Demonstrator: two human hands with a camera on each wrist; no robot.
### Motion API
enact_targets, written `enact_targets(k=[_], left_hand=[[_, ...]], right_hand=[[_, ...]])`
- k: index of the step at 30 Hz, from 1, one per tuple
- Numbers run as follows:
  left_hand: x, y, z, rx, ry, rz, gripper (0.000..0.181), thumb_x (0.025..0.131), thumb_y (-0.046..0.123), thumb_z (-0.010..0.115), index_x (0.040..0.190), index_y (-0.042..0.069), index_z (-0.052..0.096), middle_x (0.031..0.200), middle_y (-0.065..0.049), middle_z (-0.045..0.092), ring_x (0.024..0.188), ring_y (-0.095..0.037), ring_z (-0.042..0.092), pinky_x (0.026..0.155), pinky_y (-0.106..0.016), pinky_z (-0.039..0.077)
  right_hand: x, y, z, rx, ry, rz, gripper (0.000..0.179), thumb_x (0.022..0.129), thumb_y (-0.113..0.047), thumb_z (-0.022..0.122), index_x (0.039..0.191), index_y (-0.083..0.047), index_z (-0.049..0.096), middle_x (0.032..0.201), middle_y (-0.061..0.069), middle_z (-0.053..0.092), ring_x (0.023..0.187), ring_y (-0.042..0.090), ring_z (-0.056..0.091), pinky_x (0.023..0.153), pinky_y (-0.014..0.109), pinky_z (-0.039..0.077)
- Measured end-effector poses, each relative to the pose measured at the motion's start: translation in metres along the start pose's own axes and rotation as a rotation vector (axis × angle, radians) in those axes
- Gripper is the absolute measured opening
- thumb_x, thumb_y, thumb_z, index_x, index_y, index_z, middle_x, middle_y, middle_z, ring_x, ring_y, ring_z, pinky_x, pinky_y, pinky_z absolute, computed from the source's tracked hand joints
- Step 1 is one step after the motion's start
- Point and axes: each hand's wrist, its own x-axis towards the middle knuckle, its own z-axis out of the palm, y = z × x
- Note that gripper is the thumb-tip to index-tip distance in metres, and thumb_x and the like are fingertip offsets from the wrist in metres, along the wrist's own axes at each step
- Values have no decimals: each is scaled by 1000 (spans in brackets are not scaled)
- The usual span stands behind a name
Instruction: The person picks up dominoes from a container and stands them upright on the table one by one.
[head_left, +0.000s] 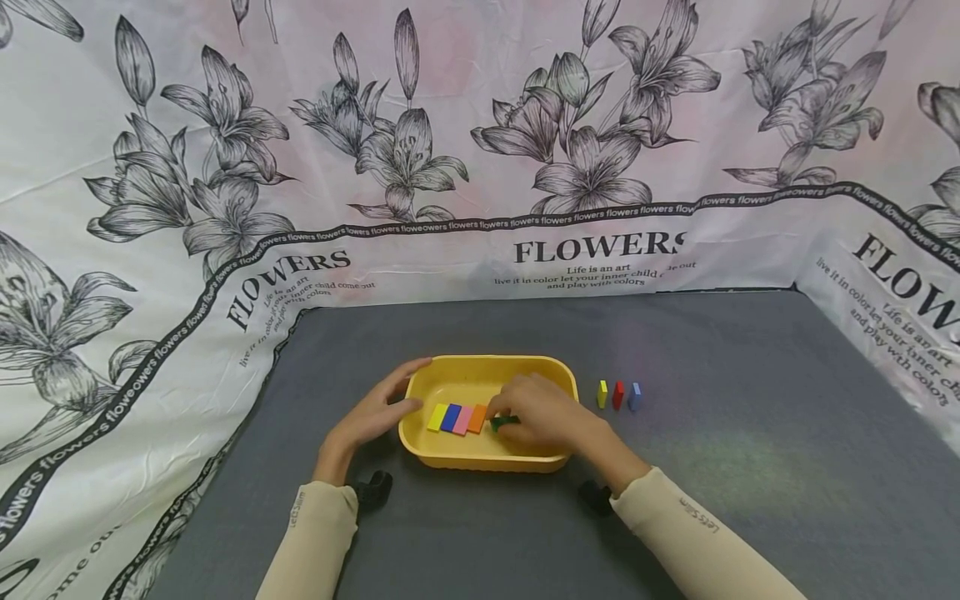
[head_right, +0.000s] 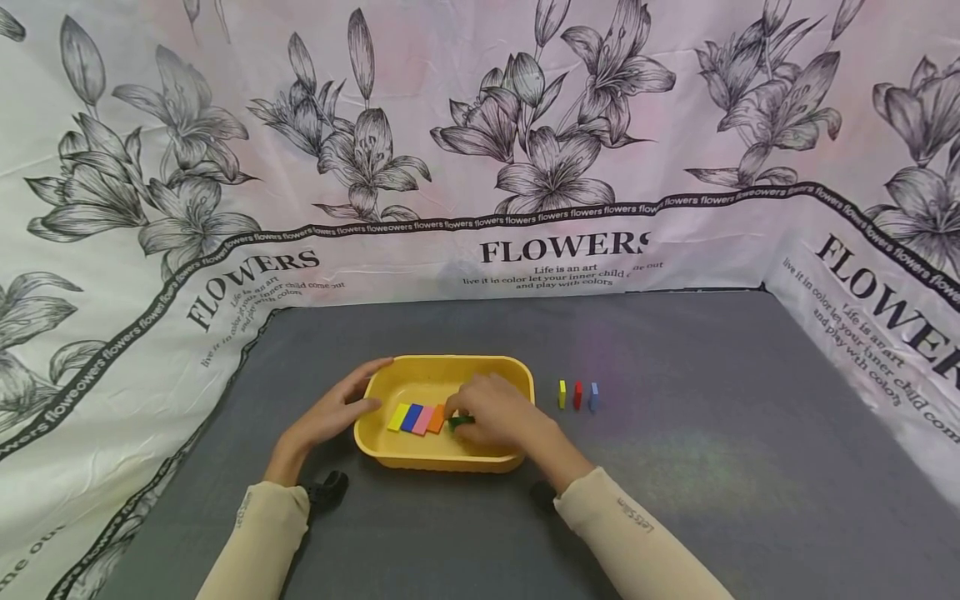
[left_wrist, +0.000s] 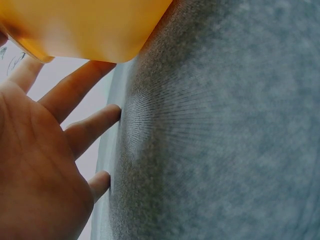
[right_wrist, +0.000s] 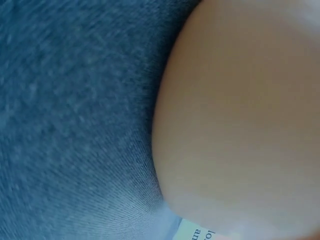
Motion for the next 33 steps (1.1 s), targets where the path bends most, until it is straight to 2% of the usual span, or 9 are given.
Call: enact_targets(k=[6,12,18,26,29,33], left_hand=[[0,0,0,0,-3,-2,64,99,22,61,157,35,36,165,-6,35,146,-39,41,118,-64,33],[0,1,0,-2,-7,6,64,100,21,60,157,34,35,165,-6,34,146,-39,41,118,-64,32],[0,2,0,-8,-9,1,64,100,21,60,157,34,35,165,-5,34,146,-39,41,118,-64,32],[-1,1,0,-3,-14,-7,64,100,22,60,157,35,35,165,-7,35,146,-39,41,118,-64,33],[0,1,0,-3,-11,-8,64,100,22,60,157,34,35,164,-7,35,145,-39,42,118,-64,33],[1,0,1,-2,-8,-9,64,100,21,60,157,34,35,164,-8,36,145,-39,42,117,-64,34]], right_hand=[[-3,1,-8,114,44,24,22,90,-18,75,112,-15,77,106,-6,76,98,11,68,92,35,56],[-8,1,-19,239,109,48,28,91,-18,75,117,-10,75,107,-3,75,97,16,68,86,37,59],[-18,6,-28,357,203,60,26,91,-17,76,117,-16,75,104,-7,75,95,21,66,82,35,55],[-36,16,-45,413,348,90,26,91,-16,77,116,-19,75,108,-3,76,88,13,62,81,36,52],[-43,19,-51,425,363,128,26,91,-16,76,116,-19,75,109,-2,75,87,10,61,81,39,52],[-52,23,-55,445,368,180,25,92,-18,76,117,-20,74,110,-3,75,88,11,61,83,38,52]])
